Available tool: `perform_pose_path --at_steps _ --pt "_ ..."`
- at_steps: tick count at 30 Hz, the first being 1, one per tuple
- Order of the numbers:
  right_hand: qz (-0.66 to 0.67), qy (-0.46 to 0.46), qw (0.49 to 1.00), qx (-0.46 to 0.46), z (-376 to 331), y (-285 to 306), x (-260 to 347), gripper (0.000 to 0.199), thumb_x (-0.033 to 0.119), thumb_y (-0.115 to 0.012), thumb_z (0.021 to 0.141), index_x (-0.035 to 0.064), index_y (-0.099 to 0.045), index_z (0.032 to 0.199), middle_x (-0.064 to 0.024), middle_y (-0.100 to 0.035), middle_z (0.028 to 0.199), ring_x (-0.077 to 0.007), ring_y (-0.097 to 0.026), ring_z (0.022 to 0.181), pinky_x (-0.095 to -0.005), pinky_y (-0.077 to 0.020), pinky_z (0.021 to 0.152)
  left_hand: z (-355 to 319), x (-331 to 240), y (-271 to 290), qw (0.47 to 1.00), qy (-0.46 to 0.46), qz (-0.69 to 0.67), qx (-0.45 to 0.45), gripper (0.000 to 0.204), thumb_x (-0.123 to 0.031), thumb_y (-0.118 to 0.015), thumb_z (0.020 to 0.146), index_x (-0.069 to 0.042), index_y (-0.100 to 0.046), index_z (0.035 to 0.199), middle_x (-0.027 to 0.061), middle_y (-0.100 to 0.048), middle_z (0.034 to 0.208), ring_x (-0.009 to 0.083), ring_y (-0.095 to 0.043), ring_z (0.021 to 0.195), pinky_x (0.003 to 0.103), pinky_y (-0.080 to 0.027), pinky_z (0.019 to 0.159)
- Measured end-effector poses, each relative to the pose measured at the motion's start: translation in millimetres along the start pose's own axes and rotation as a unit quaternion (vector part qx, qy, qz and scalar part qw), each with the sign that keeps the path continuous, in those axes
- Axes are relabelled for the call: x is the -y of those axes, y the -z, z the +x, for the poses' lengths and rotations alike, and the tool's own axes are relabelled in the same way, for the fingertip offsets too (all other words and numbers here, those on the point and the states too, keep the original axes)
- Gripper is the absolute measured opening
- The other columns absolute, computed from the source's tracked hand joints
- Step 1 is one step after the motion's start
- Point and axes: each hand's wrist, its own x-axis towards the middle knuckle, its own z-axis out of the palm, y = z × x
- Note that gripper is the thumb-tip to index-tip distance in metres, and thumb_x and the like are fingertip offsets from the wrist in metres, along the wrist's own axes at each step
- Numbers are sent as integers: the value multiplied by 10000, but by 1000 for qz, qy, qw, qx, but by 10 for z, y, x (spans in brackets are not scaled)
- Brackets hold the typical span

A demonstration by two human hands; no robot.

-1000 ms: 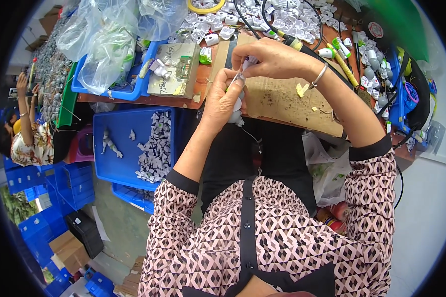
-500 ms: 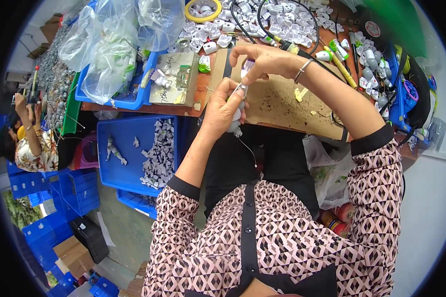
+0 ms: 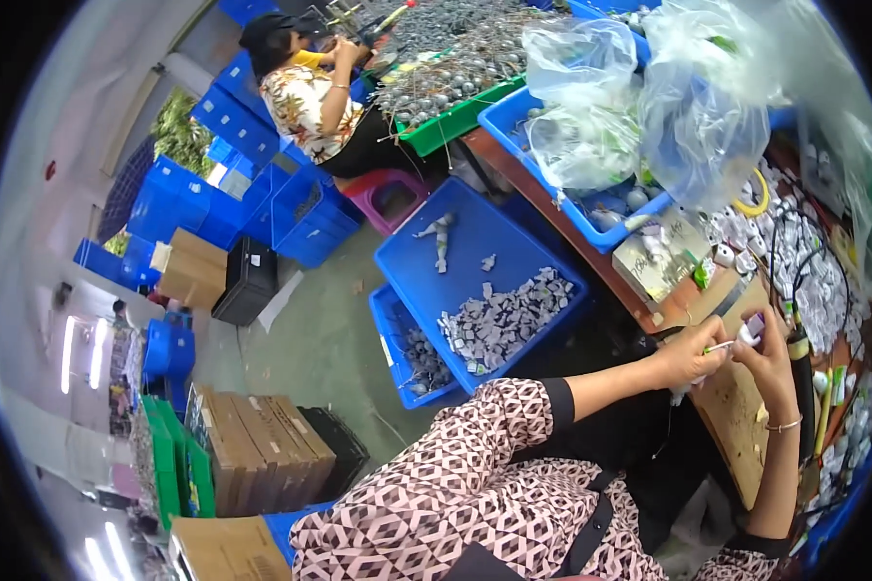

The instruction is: Assembling electronic components into plastic housings at a factory workbench.

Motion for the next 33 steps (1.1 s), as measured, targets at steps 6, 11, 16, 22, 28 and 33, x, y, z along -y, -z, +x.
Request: perform_pose_path --at_steps 6,11,16,22,28,33 --pt "57 41 996 -45 82 -142 -129 333 68 -610 769 96 -463 1066 44 -400 814 -48 -403 717 -185 -352 635 45 -49 76 1000 7 -24 -11 243 -261 -511 921 -55 -387 883 43 -509 603 119 -523 444 269 -432 406" --pt "82 25 995 -45 133 -151 -167 315 133 -636 798 95 -474 1066 39 -439 808 -45 -436 720 -192 -365 621 48 -38 138 999 39 -20 -1 270 -307 -499 932 -58 -397 912 72 -545 659 134 -543 468 267 -439 427" --pt "90 1 995 42 22 30 -10 306 166 -660 813 93 -497 1062 31 -510 785 -49 -496 696 -195 -416 621 33 4 56 999 33 -25 19 253 -286 -510 927 -57 -403 939 61 -540 691 135 -550 492 270 -450 444" --pt "69 35 991 -107 29 3 67 288 256 -546 916 62 -503 1124 -17 -569 910 -79 -563 741 -202 -455 665 104 30 140 991 6 -122 -56 176 -220 -531 901 -92 -430 967 67 -545 730 143 -552 558 278 -478 483" --pt "227 72 957 -165 -191 -700 -128 330 280 -567 909 41 -481 1119 -33 -572 871 -74 -546 655 -206 -460 585 389 -27 36 968 -10 -232 -94 224 -255 -487 941 -74 -400 1040 117 -607 923 118 -567 738 251 -497 641" --pt "43 25 986 -161 -249 -556 -440 317 281 -569 908 49 -478 1104 -23 -563 865 -60 -524 652 -208 -451 582 415 88 40 968 -25 -247 -49 347 -256 -460 955 -50 -381 1223 128 -608 1024 130 -565 824 260 -498 725"
